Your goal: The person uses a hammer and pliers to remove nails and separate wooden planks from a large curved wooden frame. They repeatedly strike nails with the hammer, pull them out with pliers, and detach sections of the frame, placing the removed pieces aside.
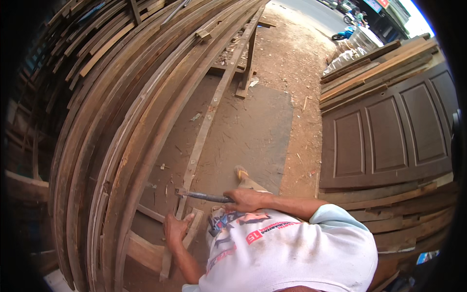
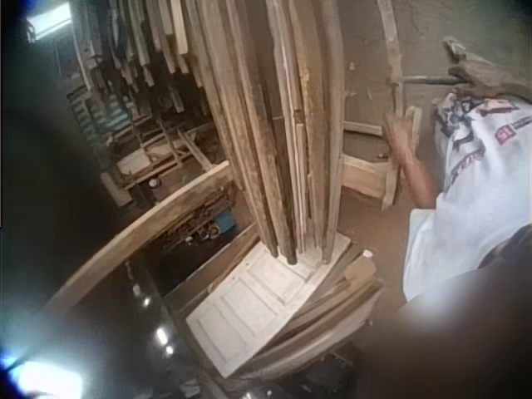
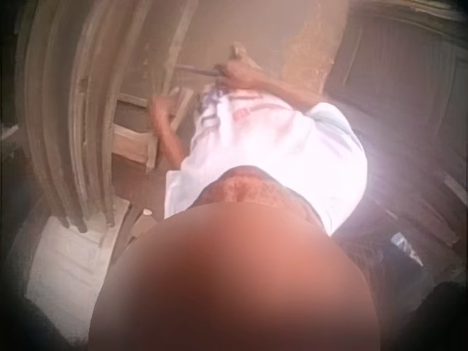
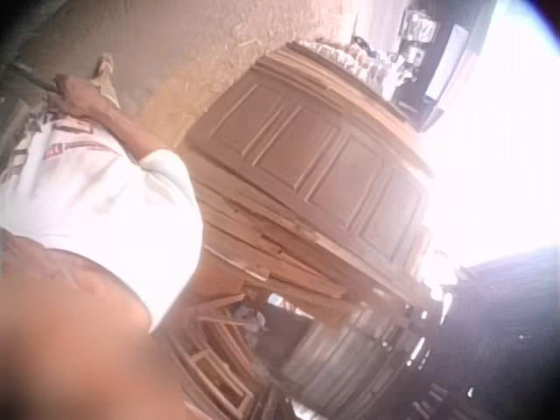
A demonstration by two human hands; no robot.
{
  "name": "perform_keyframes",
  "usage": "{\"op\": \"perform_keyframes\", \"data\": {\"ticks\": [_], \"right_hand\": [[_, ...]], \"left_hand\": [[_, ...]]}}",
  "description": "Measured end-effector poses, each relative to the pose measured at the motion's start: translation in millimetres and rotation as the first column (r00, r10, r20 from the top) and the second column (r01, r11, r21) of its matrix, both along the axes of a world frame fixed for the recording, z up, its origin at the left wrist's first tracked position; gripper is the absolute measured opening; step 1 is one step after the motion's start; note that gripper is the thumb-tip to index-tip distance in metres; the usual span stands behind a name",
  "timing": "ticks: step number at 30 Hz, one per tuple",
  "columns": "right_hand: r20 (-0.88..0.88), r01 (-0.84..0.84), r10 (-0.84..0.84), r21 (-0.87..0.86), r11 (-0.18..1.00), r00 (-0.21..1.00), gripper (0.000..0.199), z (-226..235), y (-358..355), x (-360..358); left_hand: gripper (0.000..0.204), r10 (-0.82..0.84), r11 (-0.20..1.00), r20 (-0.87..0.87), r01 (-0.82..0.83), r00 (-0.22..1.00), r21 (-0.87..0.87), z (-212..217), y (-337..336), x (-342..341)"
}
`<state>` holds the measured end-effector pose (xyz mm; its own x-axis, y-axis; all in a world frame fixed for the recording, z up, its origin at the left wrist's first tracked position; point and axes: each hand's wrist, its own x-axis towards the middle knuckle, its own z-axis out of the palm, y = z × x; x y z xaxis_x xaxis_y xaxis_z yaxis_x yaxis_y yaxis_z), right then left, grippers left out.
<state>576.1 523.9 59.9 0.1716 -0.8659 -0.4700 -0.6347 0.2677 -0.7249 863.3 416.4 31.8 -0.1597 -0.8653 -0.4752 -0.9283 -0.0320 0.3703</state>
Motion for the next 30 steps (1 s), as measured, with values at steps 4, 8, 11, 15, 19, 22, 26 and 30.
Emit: {"op": "perform_keyframes", "data": {"ticks": [4,8,11,15,19,22,26,30], "right_hand": [[-0.022,0.098,-0.098,-0.003,0.995,0.995,0.057,6,13,4],[-0.095,0.191,-0.197,-0.060,0.980,0.976,0.057,41,13,2],[-0.031,0.278,-0.288,-0.178,0.944,0.957,0.050,78,-1,6],[0.354,0.342,-0.155,-0.563,0.752,0.922,0.043,77,-5,-5],[0.076,0.189,-0.174,-0.496,0.847,0.982,0.035,48,-12,-23],[-0.263,0.126,-0.181,-0.212,0.969,0.948,0.039,36,-17,-27],[-0.149,0.271,-0.299,-0.180,0.946,0.943,0.047,62,-23,-18],[0.506,0.426,-0.114,-0.559,0.712,0.855,0.042,110,-16,3]], "left_hand": [[0.081,0.042,0.999,-0.017,-0.042,0.999,-0.033,-10,-1,-1],[0.080,0.033,0.999,-0.068,-0.035,0.997,-0.036,-16,0,4],[0.077,0.075,0.994,-0.086,-0.081,0.993,-0.069,-36,6,12],[0.075,0.080,0.995,-0.095,-0.085,0.992,-0.044,-35,4,10],[0.073,0.069,0.995,-0.096,-0.075,0.993,-0.058,-29,4,8],[0.072,0.083,0.995,-0.107,-0.089,0.991,-0.049,-23,4,5],[0.072,0.088,0.994,-0.082,-0.093,0.993,-0.061,-30,5,7],[0.073,0.091,0.994,-0.066,-0.095,0.994,-0.053,-34,8,9]]}}
